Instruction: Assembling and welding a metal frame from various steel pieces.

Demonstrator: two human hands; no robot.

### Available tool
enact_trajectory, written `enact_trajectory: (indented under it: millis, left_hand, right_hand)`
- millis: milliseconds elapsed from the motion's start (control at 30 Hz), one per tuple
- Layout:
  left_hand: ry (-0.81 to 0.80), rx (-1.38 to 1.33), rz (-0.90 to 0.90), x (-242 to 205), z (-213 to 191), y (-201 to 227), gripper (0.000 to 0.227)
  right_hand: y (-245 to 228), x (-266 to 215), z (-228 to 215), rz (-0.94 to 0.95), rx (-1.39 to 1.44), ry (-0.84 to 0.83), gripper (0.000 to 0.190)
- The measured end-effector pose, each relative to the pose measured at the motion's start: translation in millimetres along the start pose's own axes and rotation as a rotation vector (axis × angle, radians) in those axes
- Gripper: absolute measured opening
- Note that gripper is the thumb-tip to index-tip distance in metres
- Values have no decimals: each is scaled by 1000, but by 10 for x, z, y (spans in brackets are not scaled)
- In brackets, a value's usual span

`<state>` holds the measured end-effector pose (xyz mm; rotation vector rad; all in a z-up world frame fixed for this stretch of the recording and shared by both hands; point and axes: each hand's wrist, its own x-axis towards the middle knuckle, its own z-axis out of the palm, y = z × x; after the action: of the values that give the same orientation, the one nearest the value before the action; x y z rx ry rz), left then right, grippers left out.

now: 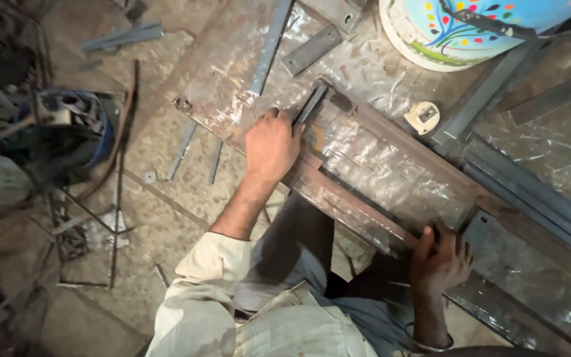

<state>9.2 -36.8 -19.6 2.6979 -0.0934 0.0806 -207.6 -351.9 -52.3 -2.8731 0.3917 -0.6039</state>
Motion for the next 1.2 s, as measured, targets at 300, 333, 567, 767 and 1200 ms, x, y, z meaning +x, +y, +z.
enact_trajectory:
  millis: [300, 333, 567, 767, 1200]
  left_hand:
    - [25, 53, -19, 13, 89, 92, 30]
    - [26, 60, -21, 16, 97, 101, 31]
    - [-23, 69, -67, 63, 46, 158, 29]
    - [-12, 75, -64, 70, 35, 183, 30]
    - [-3, 160, 26, 30, 130, 2, 35]
  right_hand:
    - [117, -53, 37, 3, -26, 3, 27]
    - [154, -73, 47, -8, -35, -12, 29]
    - [147, -56, -30, 12, 36, -68, 25]
    - [125, -20, -31, 59, 72, -48, 21]
    - [-21, 203, -296, 31, 185, -11, 21]
